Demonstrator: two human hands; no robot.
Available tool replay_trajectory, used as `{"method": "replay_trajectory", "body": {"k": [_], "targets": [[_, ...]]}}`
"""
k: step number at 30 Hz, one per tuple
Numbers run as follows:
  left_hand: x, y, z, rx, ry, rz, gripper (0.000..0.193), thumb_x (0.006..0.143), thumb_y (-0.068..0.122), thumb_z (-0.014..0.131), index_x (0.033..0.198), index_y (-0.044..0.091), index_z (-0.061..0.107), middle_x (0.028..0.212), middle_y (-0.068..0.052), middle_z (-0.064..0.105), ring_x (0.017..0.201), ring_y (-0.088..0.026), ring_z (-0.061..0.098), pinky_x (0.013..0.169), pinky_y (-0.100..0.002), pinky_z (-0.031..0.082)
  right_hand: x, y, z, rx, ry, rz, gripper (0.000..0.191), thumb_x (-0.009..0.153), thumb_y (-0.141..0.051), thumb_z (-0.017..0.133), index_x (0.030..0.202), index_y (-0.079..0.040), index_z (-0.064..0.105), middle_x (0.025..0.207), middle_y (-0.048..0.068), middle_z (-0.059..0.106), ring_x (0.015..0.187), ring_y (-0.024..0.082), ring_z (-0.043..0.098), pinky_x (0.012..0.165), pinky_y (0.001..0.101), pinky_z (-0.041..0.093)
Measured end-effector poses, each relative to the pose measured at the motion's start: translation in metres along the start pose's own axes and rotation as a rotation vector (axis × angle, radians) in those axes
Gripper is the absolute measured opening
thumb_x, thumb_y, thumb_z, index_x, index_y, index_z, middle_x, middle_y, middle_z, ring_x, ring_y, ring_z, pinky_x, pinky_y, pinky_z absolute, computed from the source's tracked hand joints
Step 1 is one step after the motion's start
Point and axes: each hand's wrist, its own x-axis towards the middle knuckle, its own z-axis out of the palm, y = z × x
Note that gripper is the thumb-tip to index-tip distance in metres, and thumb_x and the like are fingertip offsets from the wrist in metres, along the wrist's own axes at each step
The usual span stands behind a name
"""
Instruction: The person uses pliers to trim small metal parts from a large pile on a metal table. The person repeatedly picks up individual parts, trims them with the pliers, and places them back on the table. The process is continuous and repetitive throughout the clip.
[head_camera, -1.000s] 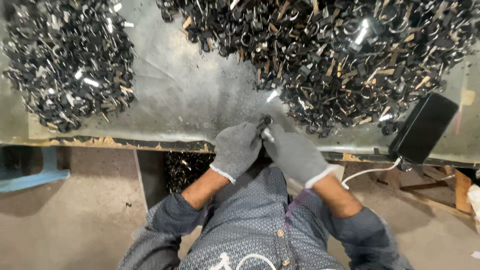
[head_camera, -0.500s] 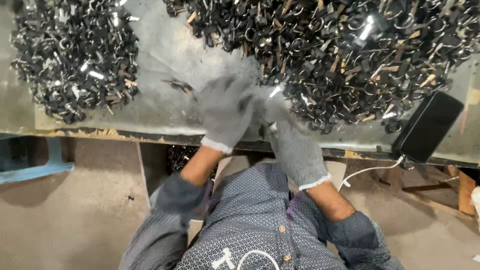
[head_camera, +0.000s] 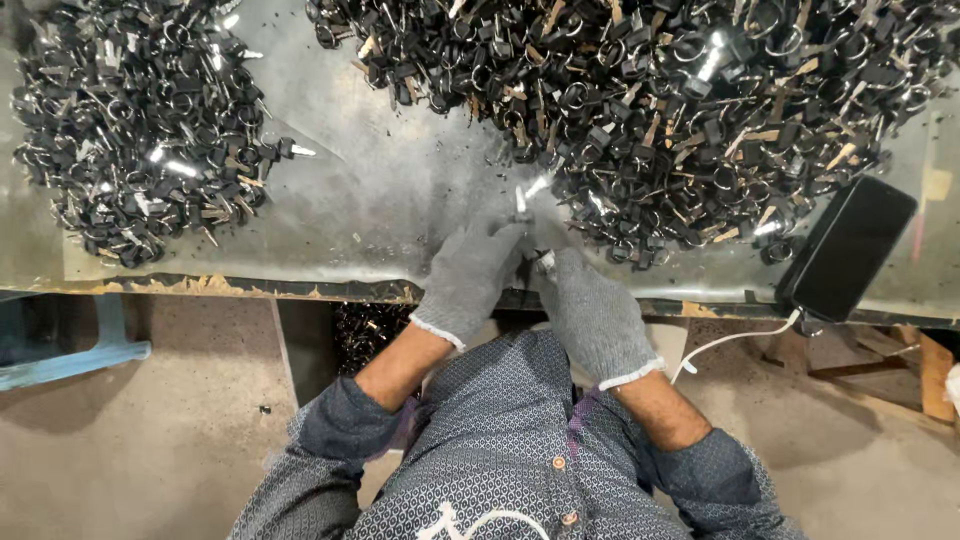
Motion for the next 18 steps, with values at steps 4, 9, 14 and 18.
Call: {"method": "replay_trajectory", "body": {"k": [4, 9, 14, 18], "targets": [[0.001, -0.002, -0.005, 0.000, 0.098, -0.145, 0.029, 0.089, 0.028, 0.078, 0.115, 0.018, 0.069, 0.092, -0.001, 0.076, 0.077, -0.014, 0.072, 0.064, -0.030, 0.057, 0.009, -0.008, -0.007, 0.002, -0.163, 0.104, 0.041, 0.102, -0.031, 0.060, 0.124, 0.003, 0.056, 0.095, 0.017, 0.070, 0.066, 0.024, 0.073, 0.053, 0.0404, 0.063], [-0.004, -0.011, 0.000, 0.131, 0.210, 0.076, 0.026, 0.086, 0.025, 0.074, 0.112, 0.023, 0.070, 0.096, -0.001, 0.076, 0.080, -0.015, 0.071, 0.071, -0.033, 0.058, 0.019, -0.016, -0.012, -0.050, -0.154, 0.007, 0.040, 0.101, -0.028, 0.062, 0.126, 0.001, 0.053, 0.092, 0.015, 0.072, 0.065, 0.025, 0.073, 0.053, 0.0405, 0.063], [0.000, -0.015, 0.008, 0.351, -0.052, 0.102, 0.028, 0.102, 0.019, 0.066, 0.128, 0.011, 0.065, 0.088, -0.005, 0.070, 0.074, -0.018, 0.068, 0.066, -0.035, 0.056, 0.027, -0.032, -0.003, -0.371, -0.141, 0.107, 0.052, 0.099, -0.020, 0.057, 0.142, 0.003, 0.039, 0.085, 0.021, 0.070, 0.063, 0.031, 0.072, 0.046, 0.0446, 0.064], [0.003, -0.015, 0.008, 0.375, 0.019, 0.274, 0.026, 0.098, 0.028, 0.070, 0.114, 0.009, 0.064, 0.095, -0.010, 0.071, 0.081, -0.020, 0.070, 0.072, -0.034, 0.058, 0.023, -0.032, 0.000, -0.203, -0.197, 0.192, 0.059, 0.101, -0.013, 0.051, 0.154, 0.006, 0.031, 0.078, 0.018, 0.072, 0.059, 0.030, 0.073, 0.051, 0.0429, 0.064]]}}
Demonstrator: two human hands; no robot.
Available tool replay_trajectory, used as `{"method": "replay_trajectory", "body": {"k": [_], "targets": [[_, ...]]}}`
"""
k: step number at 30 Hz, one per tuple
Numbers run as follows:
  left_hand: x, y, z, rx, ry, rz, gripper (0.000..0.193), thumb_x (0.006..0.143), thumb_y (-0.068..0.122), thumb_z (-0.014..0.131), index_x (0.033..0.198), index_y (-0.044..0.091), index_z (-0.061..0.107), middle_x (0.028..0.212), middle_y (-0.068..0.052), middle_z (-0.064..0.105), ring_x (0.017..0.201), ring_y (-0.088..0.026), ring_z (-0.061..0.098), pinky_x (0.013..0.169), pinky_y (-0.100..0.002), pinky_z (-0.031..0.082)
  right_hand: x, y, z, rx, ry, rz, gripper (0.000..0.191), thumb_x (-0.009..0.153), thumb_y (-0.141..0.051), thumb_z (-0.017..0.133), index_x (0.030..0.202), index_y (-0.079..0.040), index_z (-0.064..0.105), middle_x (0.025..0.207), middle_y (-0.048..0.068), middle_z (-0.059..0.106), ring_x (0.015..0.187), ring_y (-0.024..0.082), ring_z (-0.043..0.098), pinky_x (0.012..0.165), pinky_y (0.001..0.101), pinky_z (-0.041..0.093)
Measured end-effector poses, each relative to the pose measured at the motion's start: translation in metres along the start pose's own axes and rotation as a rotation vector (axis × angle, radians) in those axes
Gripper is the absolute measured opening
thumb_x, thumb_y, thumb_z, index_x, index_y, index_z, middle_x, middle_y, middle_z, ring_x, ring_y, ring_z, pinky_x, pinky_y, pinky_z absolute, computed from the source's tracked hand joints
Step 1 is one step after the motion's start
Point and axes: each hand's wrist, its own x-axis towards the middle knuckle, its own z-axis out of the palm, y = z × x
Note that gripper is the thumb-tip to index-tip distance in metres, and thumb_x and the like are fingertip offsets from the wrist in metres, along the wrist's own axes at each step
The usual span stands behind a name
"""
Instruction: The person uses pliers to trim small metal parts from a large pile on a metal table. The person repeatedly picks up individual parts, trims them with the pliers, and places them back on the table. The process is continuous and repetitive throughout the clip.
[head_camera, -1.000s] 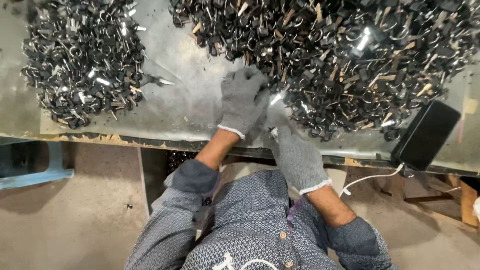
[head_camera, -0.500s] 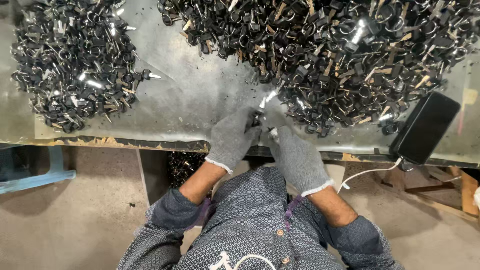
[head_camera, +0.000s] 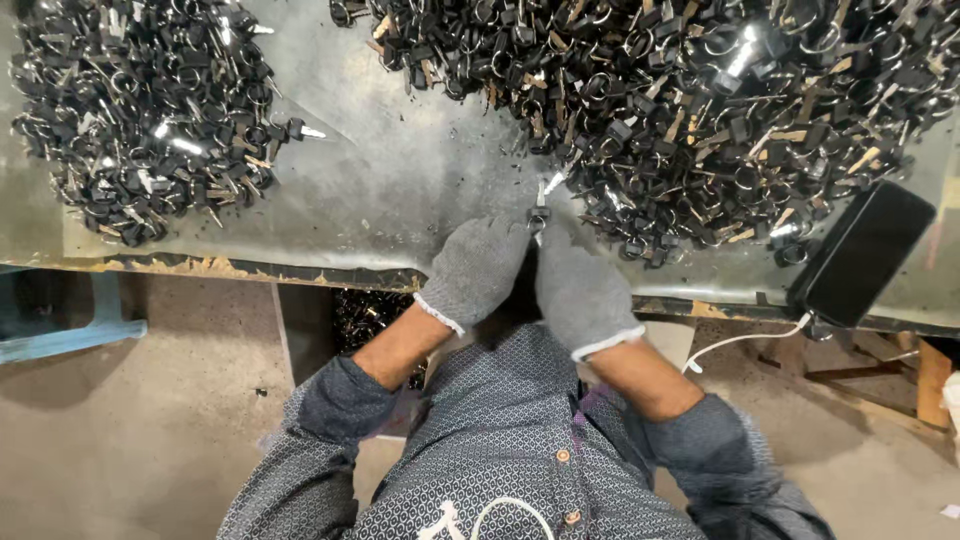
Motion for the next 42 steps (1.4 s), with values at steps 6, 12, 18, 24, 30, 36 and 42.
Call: {"method": "replay_trajectory", "body": {"k": [6, 12, 18, 24, 30, 36, 42], "targets": [[-0.004, 0.001, -0.009, -0.342, 0.298, -0.116, 0.029, 0.086, 0.022, 0.075, 0.113, 0.013, 0.067, 0.100, -0.004, 0.075, 0.081, -0.019, 0.074, 0.069, -0.034, 0.058, -0.013, 0.024, -0.003, -0.006, 0.410, -0.352, 0.027, 0.092, -0.022, 0.061, 0.110, -0.003, 0.057, 0.093, 0.020, 0.073, 0.069, 0.030, 0.075, 0.049, 0.0426, 0.062], [-0.009, 0.004, -0.004, -0.213, 0.212, -0.092, 0.034, 0.083, 0.011, 0.072, 0.117, 0.007, 0.068, 0.091, -0.008, 0.072, 0.076, -0.024, 0.071, 0.065, -0.038, 0.056, 0.003, 0.017, 0.003, -0.012, 0.042, -0.035, 0.022, 0.107, -0.013, 0.050, 0.119, 0.006, 0.056, 0.092, 0.021, 0.072, 0.060, 0.027, 0.073, 0.044, 0.0402, 0.059], [-0.006, 0.006, -0.007, -0.282, 0.103, -0.201, 0.045, 0.097, 0.009, 0.065, 0.140, 0.000, 0.058, 0.078, -0.008, 0.066, 0.063, -0.021, 0.065, 0.057, -0.037, 0.054, 0.007, 0.014, -0.007, 0.022, -0.035, -0.135, 0.059, 0.099, -0.013, 0.054, 0.152, 0.006, 0.036, 0.106, 0.027, 0.063, 0.057, 0.027, 0.071, 0.043, 0.0370, 0.058], [-0.003, 0.018, -0.020, -0.141, 0.338, -0.063, 0.028, 0.089, 0.010, 0.068, 0.116, 0.010, 0.062, 0.094, -0.008, 0.069, 0.079, -0.023, 0.068, 0.070, -0.038, 0.055, 0.004, 0.017, -0.009, 0.008, -0.132, 0.018, 0.028, 0.104, -0.013, 0.051, 0.128, 0.001, 0.050, 0.072, 0.015, 0.071, 0.053, 0.027, 0.069, 0.044, 0.0437, 0.057], [-0.004, 0.006, -0.018, -0.337, 0.193, -0.112, 0.026, 0.087, 0.006, 0.067, 0.112, 0.009, 0.067, 0.098, -0.009, 0.075, 0.080, -0.022, 0.072, 0.070, -0.038, 0.057, -0.002, 0.020, 0.019, -0.421, 0.451, -0.334, 0.011, 0.096, -0.011, 0.059, 0.103, -0.004, 0.063, 0.066, 0.008, 0.069, 0.051, 0.017, 0.068, 0.047, 0.0427, 0.059], [-0.004, 0.005, -0.017, -0.338, 0.023, -0.163, 0.028, 0.092, 0.000, 0.062, 0.119, 0.006, 0.067, 0.099, -0.013, 0.074, 0.082, -0.027, 0.072, 0.075, -0.040, 0.059, 0.009, -0.001, -0.009, -0.105, -0.042, -0.043, 0.018, 0.110, -0.016, 0.052, 0.114, 0.000, 0.058, 0.083, 0.016, 0.075, 0.069, 0.027, 0.075, 0.055, 0.0409, 0.060], [-0.003, 0.004, -0.013, -0.443, 0.085, -0.231, 0.037, 0.085, 0.003, 0.067, 0.122, 0.006, 0.063, 0.103, -0.013, 0.075, 0.087, -0.026, 0.074, 0.078, -0.040, 0.059, 0.016, 0.028, -0.016, 0.143, -0.115, -0.151, 0.032, 0.097, -0.002, 0.057, 0.128, 0.003, 0.050, 0.089, 0.023, 0.073, 0.069, 0.028, 0.074, 0.060, 0.0356, 0.058]]}}
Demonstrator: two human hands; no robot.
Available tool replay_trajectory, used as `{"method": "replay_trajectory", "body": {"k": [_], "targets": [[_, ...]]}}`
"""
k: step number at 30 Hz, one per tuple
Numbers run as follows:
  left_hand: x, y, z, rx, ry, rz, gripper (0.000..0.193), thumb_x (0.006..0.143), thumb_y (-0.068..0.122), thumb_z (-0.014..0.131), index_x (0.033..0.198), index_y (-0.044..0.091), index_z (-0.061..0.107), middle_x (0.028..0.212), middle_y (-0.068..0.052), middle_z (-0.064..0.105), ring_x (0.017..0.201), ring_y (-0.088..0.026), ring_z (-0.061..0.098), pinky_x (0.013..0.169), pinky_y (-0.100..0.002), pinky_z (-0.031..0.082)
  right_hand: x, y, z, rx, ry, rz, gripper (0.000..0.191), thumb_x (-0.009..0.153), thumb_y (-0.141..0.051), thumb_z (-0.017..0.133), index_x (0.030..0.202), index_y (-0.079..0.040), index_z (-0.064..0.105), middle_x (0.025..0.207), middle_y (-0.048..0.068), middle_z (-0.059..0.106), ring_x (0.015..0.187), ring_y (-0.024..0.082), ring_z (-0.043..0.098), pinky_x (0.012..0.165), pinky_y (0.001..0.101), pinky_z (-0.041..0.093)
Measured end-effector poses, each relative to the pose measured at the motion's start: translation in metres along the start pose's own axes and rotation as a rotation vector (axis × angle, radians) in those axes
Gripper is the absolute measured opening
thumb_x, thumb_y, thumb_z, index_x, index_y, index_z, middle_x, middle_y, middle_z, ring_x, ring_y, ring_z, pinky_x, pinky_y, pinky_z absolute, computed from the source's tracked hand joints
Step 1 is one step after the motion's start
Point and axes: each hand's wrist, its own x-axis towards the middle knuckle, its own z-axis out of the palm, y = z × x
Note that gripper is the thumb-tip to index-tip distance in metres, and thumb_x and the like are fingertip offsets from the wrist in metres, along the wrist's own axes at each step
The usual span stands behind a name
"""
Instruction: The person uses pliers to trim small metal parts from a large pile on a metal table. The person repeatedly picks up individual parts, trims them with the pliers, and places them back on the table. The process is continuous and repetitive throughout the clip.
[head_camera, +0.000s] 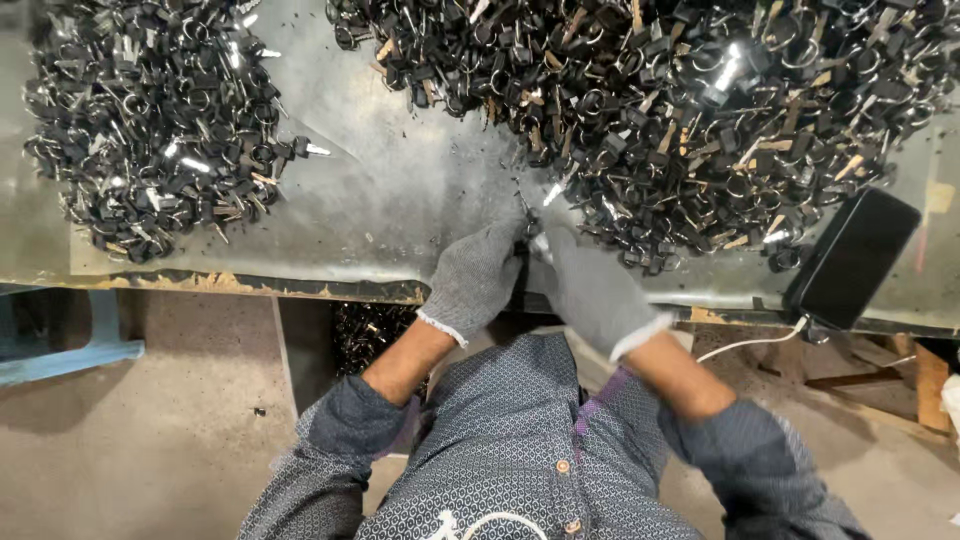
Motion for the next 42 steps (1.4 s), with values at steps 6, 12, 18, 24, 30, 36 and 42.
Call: {"method": "replay_trajectory", "body": {"k": [6, 12, 18, 24, 30, 36, 42], "targets": [[-0.006, -0.003, 0.013, 0.125, 0.064, 0.161, 0.029, 0.089, 0.007, 0.069, 0.118, 0.010, 0.063, 0.109, -0.012, 0.073, 0.090, -0.025, 0.074, 0.079, -0.039, 0.059, -0.011, 0.017, 0.057, -0.415, 0.349, -0.155, 0.017, 0.104, -0.013, 0.063, 0.108, 0.003, 0.062, 0.080, 0.016, 0.073, 0.058, 0.022, 0.071, 0.041, 0.0387, 0.056], [-0.012, 0.007, 0.007, 0.182, 0.097, 0.199, 0.036, 0.088, 0.007, 0.067, 0.124, 0.008, 0.063, 0.112, -0.012, 0.070, 0.090, -0.027, 0.071, 0.080, -0.040, 0.058, -0.001, -0.014, 0.023, -0.405, 0.041, 0.101, 0.039, 0.104, -0.022, 0.058, 0.127, 0.009, 0.055, 0.076, 0.016, 0.075, 0.059, 0.023, 0.069, 0.049, 0.0378, 0.057], [-0.011, 0.014, 0.001, 0.084, 0.159, 0.023, 0.033, 0.090, 0.015, 0.070, 0.122, 0.010, 0.068, 0.088, -0.006, 0.072, 0.076, -0.022, 0.070, 0.068, -0.038, 0.056, -0.010, 0.002, -0.009, 0.339, 0.080, -0.021, 0.036, 0.108, -0.027, 0.050, 0.128, 0.003, 0.052, 0.088, 0.021, 0.075, 0.069, 0.026, 0.072, 0.062, 0.0346, 0.057], [-0.012, 0.017, 0.004, 0.229, 0.162, 0.022, 0.016, 0.084, 0.026, 0.077, 0.089, 0.012, 0.071, 0.078, -0.007, 0.067, 0.062, -0.024, 0.065, 0.054, -0.040, 0.050, -0.030, 0.003, 0.025, -0.138, 0.331, -0.060, 0.029, 0.097, -0.008, 0.058, 0.118, 0.010, 0.057, 0.110, 0.028, 0.070, 0.054, 0.022, 0.070, 0.041, 0.0349, 0.058], [-0.017, 0.013, 0.007, 0.126, 0.171, 0.099, 0.006, 0.082, 0.014, 0.069, 0.086, 0.010, 0.065, 0.073, -0.007, 0.062, 0.065, -0.026, 0.064, 0.059, -0.041, 0.050, -0.025, -0.003, 0.033, -0.544, 0.290, -0.103, 0.015, 0.110, -0.009, 0.054, 0.103, 0.001, 0.062, 0.079, 0.017, 0.072, 0.057, 0.021, 0.071, 0.046, 0.0363, 0.059], [-0.017, 0.015, 0.013, 0.245, 0.136, 0.066, 0.010, 0.088, 0.013, 0.068, 0.082, 0.009, 0.061, 0.071, -0.008, 0.060, 0.059, -0.025, 0.061, 0.057, -0.040, 0.049, -0.011, -0.007, 0.011, -0.106, -0.005, -0.053, 0.019, 0.099, -0.013, 0.058, 0.109, 0.003, 0.054, 0.077, 0.021, 0.073, 0.062, 0.028, 0.070, 0.055, 0.0383, 0.058], [-0.016, 0.017, 0.004, 0.109, 0.181, 0.069, 0.007, 0.086, 0.015, 0.069, 0.088, 0.010, 0.065, 0.071, -0.007, 0.061, 0.060, -0.024, 0.063, 0.056, -0.041, 0.049, -0.022, 0.005, 0.007, -0.235, 0.302, -0.150, 0.021, 0.096, -0.020, 0.061, 0.101, 0.001, 0.058, 0.116, 0.025, 0.070, 0.064, 0.024, 0.068, 0.046, 0.0350, 0.056]]}}
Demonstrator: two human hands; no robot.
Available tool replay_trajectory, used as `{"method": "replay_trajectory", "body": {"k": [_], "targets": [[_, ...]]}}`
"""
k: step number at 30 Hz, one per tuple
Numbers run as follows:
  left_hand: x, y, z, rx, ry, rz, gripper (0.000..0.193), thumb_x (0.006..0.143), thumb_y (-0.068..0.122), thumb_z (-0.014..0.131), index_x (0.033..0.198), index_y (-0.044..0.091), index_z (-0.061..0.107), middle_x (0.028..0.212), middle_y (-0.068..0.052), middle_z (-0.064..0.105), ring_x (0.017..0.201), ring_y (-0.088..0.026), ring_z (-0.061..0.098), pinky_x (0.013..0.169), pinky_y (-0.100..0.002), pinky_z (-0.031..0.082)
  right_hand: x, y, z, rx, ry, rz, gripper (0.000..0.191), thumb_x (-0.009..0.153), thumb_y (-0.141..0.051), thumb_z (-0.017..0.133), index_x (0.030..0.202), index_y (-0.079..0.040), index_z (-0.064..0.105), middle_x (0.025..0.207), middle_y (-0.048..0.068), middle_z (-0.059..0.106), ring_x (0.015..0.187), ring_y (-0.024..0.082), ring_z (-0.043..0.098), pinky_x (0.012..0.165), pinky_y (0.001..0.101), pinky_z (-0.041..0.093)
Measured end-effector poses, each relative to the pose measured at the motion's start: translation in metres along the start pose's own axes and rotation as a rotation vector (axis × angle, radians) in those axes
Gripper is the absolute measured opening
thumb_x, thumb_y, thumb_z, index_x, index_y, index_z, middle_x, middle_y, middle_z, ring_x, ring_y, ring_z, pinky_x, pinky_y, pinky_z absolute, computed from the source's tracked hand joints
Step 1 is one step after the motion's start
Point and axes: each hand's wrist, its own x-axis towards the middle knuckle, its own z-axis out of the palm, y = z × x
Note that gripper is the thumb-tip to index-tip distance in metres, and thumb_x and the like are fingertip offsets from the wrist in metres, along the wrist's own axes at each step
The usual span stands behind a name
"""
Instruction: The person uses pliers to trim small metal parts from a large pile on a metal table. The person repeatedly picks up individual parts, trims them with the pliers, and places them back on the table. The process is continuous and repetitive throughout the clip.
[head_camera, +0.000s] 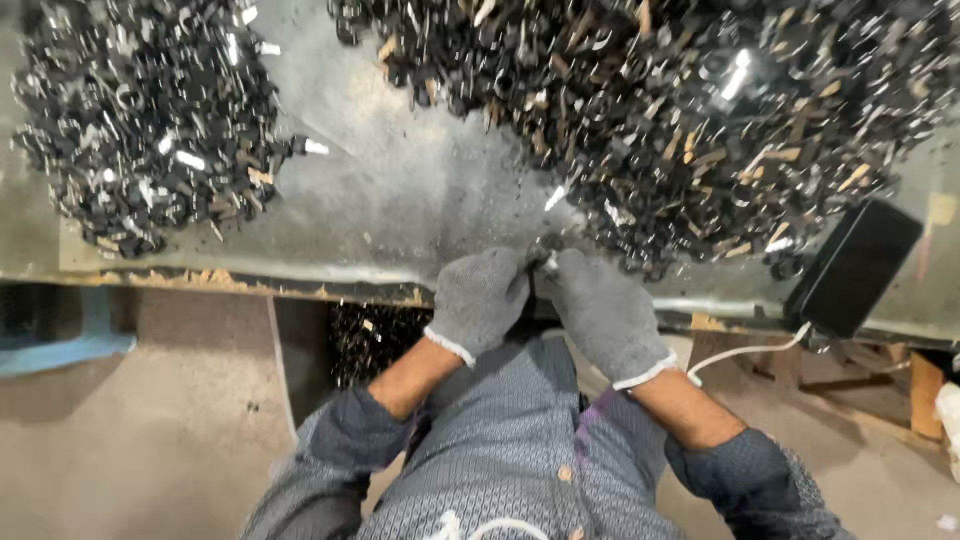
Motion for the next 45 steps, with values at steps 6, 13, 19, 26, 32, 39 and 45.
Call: {"method": "replay_trajectory", "body": {"k": [6, 13, 19, 26, 32, 39, 45], "targets": [[-0.007, -0.001, 0.010, 0.113, -0.023, 0.064, 0.009, 0.085, 0.013, 0.068, 0.088, 0.008, 0.062, 0.074, -0.010, 0.061, 0.063, -0.029, 0.063, 0.057, -0.043, 0.049, -0.010, -0.027, 0.025, -0.216, -0.210, 0.153, 0.021, 0.112, -0.021, 0.049, 0.114, -0.001, 0.056, 0.083, 0.014, 0.073, 0.069, 0.021, 0.073, 0.052, 0.0378, 0.057], [-0.011, -0.005, 0.017, 0.083, -0.024, 0.044, 0.006, 0.091, 0.012, 0.067, 0.090, 0.008, 0.061, 0.075, -0.009, 0.060, 0.061, -0.026, 0.062, 0.056, -0.041, 0.050, 0.022, 0.003, -0.022, 0.405, -0.453, 0.031, 0.038, 0.108, -0.030, 0.048, 0.111, 0.006, 0.058, 0.081, 0.017, 0.069, 0.068, 0.030, 0.073, 0.062, 0.0445, 0.058], [-0.006, -0.006, 0.018, 0.087, 0.037, 0.072, 0.005, 0.091, 0.013, 0.066, 0.093, 0.008, 0.065, 0.073, -0.008, 0.063, 0.055, -0.022, 0.059, 0.051, -0.038, 0.048, 0.010, -0.009, -0.013, 0.183, -0.260, 0.261, 0.037, 0.107, -0.026, 0.048, 0.128, 0.004, 0.052, 0.073, 0.015, 0.069, 0.060, 0.028, 0.072, 0.052, 0.0418, 0.059], [-0.009, 0.010, -0.007, 0.082, -0.141, 0.039, 0.021, 0.096, 0.029, 0.066, 0.098, 0.008, 0.066, 0.077, -0.007, 0.065, 0.064, -0.018, 0.061, 0.059, -0.037, 0.050, -0.002, -0.007, -0.006, 0.028, -0.145, 0.143, 0.036, 0.101, -0.025, 0.058, 0.124, 0.002, 0.057, 0.090, 0.018, 0.070, 0.053, 0.024, 0.069, 0.042, 0.0376, 0.056], [0.025, 0.008, -0.018, -0.575, -0.037, 0.097, 0.030, 0.105, 0.017, 0.060, 0.134, 0.010, 0.061, 0.116, -0.014, 0.063, 0.099, -0.026, 0.067, 0.090, -0.034, 0.059, -0.020, -0.012, 0.000, 0.109, 0.241, -0.124, 0.052, 0.089, -0.030, 0.068, 0.129, -0.004, 0.049, 0.109, 0.017, 0.067, 0.072, 0.026, 0.070, 0.054, 0.0368, 0.059], [0.049, -0.008, 0.002, -0.111, -0.273, -0.063, 0.019, 0.090, 0.029, 0.076, 0.105, 0.019, 0.071, 0.093, -0.001, 0.074, 0.083, -0.017, 0.071, 0.075, -0.032, 0.058, -0.013, -0.008, 0.005, 0.115, -0.172, 0.315, 0.035, 0.103, -0.022, 0.055, 0.127, 0.004, 0.053, 0.094, 0.017, 0.073, 0.068, 0.028, 0.073, 0.055, 0.0439, 0.060], [0.024, -0.011, -0.005, -0.022, -0.065, -0.029, 0.029, 0.084, 0.027, 0.079, 0.111, 0.019, 0.074, 0.100, -0.006, 0.076, 0.084, -0.026, 0.070, 0.075, -0.039, 0.055, -0.011, -0.005, 0.010, 0.214, 0.036, 0.132, 0.033, 0.097, -0.025, 0.065, 0.109, 0.004, 0.057, 0.084, 0.020, 0.071, 0.066, 0.031, 0.072, 0.055, 0.0449, 0.057]]}}
